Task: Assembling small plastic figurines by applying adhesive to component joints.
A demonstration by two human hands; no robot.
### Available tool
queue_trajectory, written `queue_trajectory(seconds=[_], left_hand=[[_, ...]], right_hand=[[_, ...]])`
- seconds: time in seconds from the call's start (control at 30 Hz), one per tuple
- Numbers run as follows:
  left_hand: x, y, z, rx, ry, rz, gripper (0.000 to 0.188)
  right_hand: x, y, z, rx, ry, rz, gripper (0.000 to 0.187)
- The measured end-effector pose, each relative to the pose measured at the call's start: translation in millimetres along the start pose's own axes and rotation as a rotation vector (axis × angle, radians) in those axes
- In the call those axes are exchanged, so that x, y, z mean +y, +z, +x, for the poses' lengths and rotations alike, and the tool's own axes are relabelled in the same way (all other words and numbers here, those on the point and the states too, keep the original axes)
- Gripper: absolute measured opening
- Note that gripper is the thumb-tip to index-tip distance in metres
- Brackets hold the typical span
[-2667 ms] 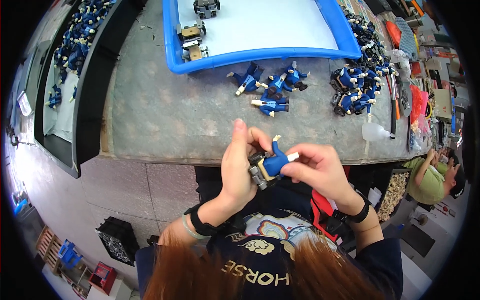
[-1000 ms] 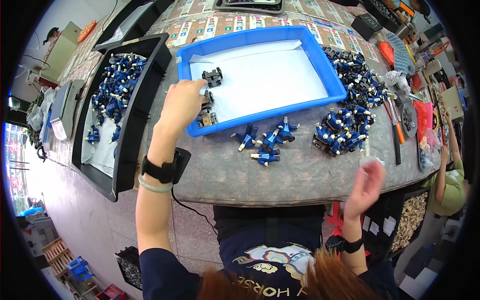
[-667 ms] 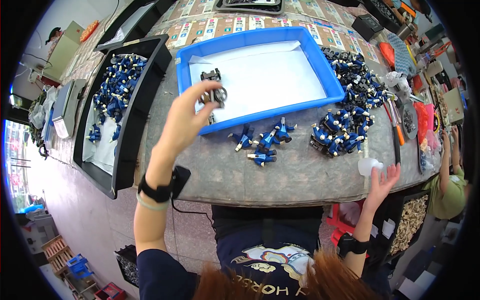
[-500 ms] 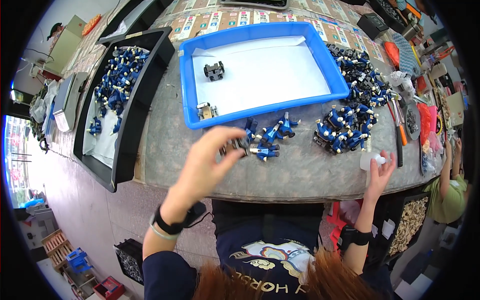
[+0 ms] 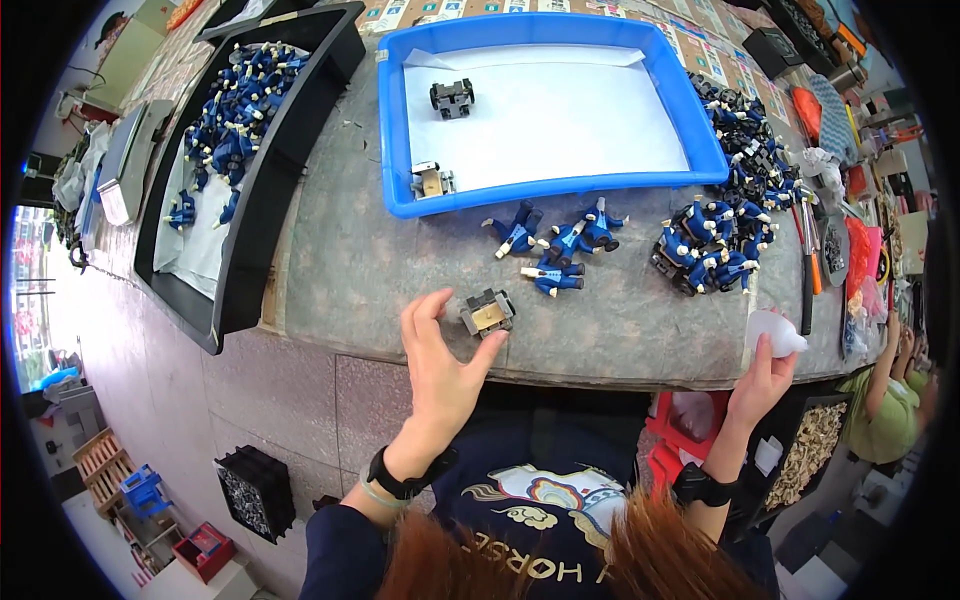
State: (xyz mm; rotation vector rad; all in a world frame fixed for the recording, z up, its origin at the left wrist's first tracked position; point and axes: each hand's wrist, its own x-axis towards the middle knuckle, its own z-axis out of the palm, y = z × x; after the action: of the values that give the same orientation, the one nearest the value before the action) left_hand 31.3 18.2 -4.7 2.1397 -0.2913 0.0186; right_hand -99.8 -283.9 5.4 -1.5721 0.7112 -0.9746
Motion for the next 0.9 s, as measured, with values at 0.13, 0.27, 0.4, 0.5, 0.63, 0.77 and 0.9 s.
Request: queue_trajectory(seconds=[0.13,0.27,0.4,0.5,0.63,0.77,0.9], left_hand=[[-5,8,-10,0.102,0.015,0.063,0.041],[-15,7,2,0.012,0.194,0.122,0.03],[-19,2,0,0.024,0.146,-0.11,0.045],[-4,-9,0,-0.076,0.215,0.009,0.055],[-14,-18,1,-0.287,0.25,0.15,0.066],[-13,-14,-4,-0.304,0.145,-0.16,0.069],[-3,-3,-13,-0.38,-0.128,-0.666,0.068]], right_hand=[[-20,20,-14,-0.075,0.019,0.027,0.039],[-26,36,-28,-0.172,0.05,0.018,0.043],[-35,49,-38,-0.264,0.116,0.09,0.045],[-40,54,-44,-0.327,0.165,0.114,0.048],[-46,58,-49,-0.514,0.285,0.171,0.049],[-59,79,-59,-0.641,0.533,0.408,0.049],[-76,84,-62,-0.788,0.657,0.277,0.045]])
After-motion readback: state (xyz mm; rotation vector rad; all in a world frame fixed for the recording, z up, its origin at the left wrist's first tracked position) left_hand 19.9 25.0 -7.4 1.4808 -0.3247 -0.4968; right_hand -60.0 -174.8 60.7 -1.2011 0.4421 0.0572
